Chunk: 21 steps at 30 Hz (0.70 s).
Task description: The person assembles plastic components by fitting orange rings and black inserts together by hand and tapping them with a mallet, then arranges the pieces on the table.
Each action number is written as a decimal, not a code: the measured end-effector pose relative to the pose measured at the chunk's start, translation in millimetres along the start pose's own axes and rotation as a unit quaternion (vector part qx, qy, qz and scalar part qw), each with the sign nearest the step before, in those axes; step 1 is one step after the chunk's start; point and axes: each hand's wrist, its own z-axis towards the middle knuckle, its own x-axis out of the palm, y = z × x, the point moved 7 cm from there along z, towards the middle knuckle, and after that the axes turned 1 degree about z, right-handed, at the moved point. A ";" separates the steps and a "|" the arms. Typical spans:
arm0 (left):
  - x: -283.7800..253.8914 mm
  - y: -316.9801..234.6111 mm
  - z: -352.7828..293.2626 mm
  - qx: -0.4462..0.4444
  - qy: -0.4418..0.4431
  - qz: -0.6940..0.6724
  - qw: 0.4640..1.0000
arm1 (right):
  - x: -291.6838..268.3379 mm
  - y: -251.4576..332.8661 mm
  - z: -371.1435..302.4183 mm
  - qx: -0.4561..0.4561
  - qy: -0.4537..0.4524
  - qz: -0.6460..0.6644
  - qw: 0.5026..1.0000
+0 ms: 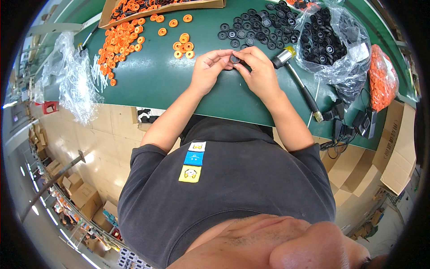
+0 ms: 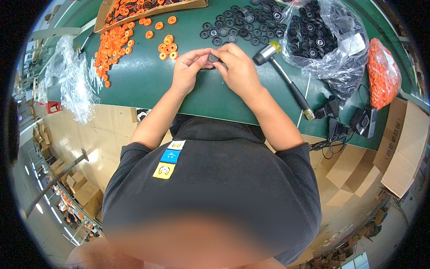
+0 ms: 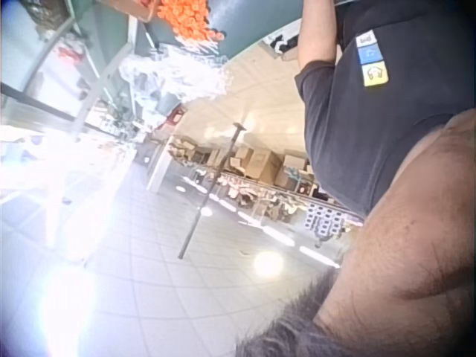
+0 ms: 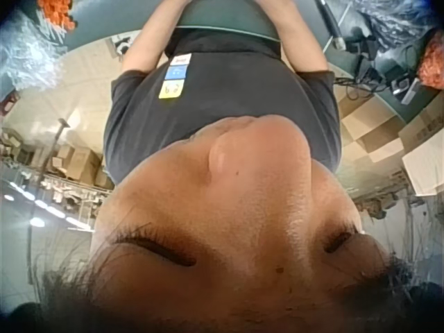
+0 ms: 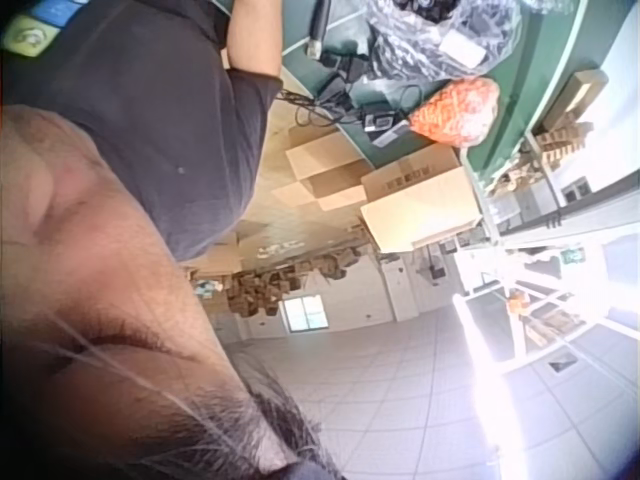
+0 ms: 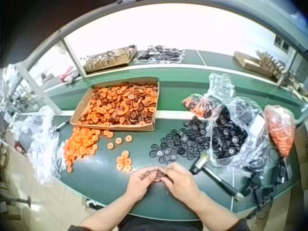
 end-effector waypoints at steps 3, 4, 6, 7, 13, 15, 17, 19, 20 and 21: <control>-0.2 -0.6 -0.1 0.006 0.000 0.000 1.000 | 0.0 1.8 0.4 0.005 0.010 -0.005 1.000; 0.5 -0.7 0.4 0.009 0.003 -0.005 1.000 | 0.0 1.2 0.2 0.005 0.009 -0.005 1.000; 1.3 -0.8 1.1 0.013 0.006 -0.011 1.000 | 0.2 0.6 -0.5 -0.001 0.014 -0.010 1.000; 1.0 -0.3 1.5 0.010 0.003 -0.002 1.000 | -0.2 0.7 -0.3 -0.001 0.014 -0.010 1.000; 3.3 -2.5 0.7 0.009 0.000 0.003 1.000 | -0.3 -1.1 -1.4 0.005 0.021 -0.009 1.000; 2.8 -2.7 0.5 0.009 -0.002 0.001 1.000 | 0.0 -1.7 -1.5 0.000 0.029 -0.005 1.000; 2.0 0.1 0.7 -0.001 0.009 0.007 1.000 | -0.4 -2.0 -1.5 -0.003 0.031 -0.011 0.999; 1.0 0.6 0.9 -0.002 0.021 -0.007 1.000 | 0.1 -1.3 -1.2 -0.007 0.033 -0.017 0.999; 1.2 0.6 0.8 -0.003 0.034 -0.019 0.999 | -0.5 -1.2 -0.9 -0.005 0.029 -0.013 0.999; -0.8 0.4 0.4 -0.002 0.033 -0.019 0.999 | -1.1 -1.0 -0.5 -0.002 0.024 -0.009 1.000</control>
